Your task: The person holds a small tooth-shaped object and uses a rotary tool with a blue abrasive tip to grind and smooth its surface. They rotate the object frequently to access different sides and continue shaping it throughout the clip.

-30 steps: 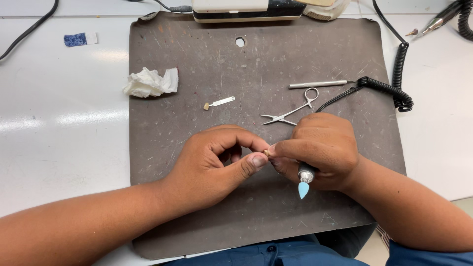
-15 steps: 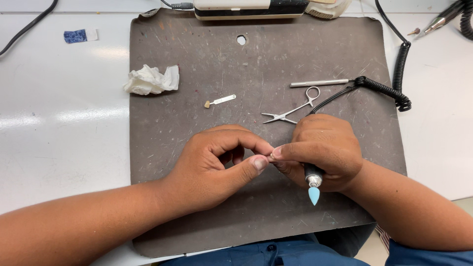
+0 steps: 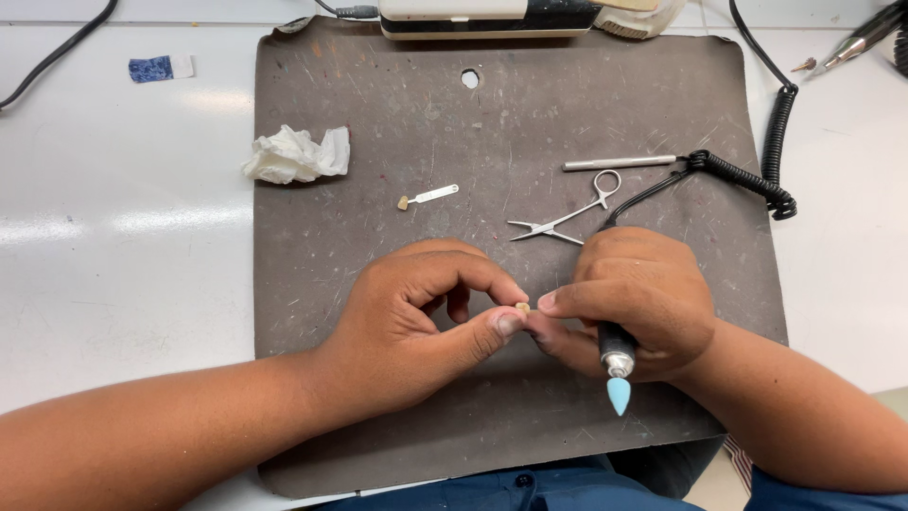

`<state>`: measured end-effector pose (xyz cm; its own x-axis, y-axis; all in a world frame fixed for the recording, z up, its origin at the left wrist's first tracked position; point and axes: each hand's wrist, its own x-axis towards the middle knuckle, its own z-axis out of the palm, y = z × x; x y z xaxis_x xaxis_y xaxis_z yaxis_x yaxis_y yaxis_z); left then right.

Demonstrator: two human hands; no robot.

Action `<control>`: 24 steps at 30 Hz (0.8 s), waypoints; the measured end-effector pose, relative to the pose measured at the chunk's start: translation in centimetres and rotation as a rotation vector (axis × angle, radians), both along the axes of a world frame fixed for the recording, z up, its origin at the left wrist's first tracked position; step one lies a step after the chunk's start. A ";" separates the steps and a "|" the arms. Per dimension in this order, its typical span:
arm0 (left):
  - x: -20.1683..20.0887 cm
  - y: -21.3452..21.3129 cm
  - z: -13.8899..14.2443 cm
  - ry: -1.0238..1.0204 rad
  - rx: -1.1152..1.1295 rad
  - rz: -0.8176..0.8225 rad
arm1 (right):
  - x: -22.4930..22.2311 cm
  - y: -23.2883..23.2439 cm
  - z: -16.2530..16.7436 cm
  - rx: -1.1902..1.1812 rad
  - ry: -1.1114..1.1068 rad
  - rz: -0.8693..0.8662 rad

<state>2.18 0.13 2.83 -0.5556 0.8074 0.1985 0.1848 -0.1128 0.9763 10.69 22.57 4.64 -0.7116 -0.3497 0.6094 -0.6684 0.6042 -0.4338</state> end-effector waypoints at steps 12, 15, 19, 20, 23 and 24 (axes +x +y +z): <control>1.6 -2.8 0.6 -0.513 0.204 -0.623 | 1.1 3.7 0.8 -0.057 -0.152 0.069; 1.9 -2.6 0.4 -0.621 0.225 -0.627 | 0.8 4.1 0.9 -0.029 -0.199 0.130; 1.8 -2.1 0.5 -0.586 0.151 -0.512 | 1.2 3.3 0.8 -0.065 -0.167 0.054; 1.7 -1.8 0.5 -0.592 0.140 -0.476 | 1.3 2.9 0.8 -0.083 -0.177 0.027; 1.2 -1.3 0.3 -0.561 0.154 -0.388 | 1.6 2.1 0.9 -0.044 -0.174 -0.064; 1.0 -1.2 0.2 -0.527 0.155 -0.361 | 1.7 1.8 1.0 -0.018 -0.171 -0.095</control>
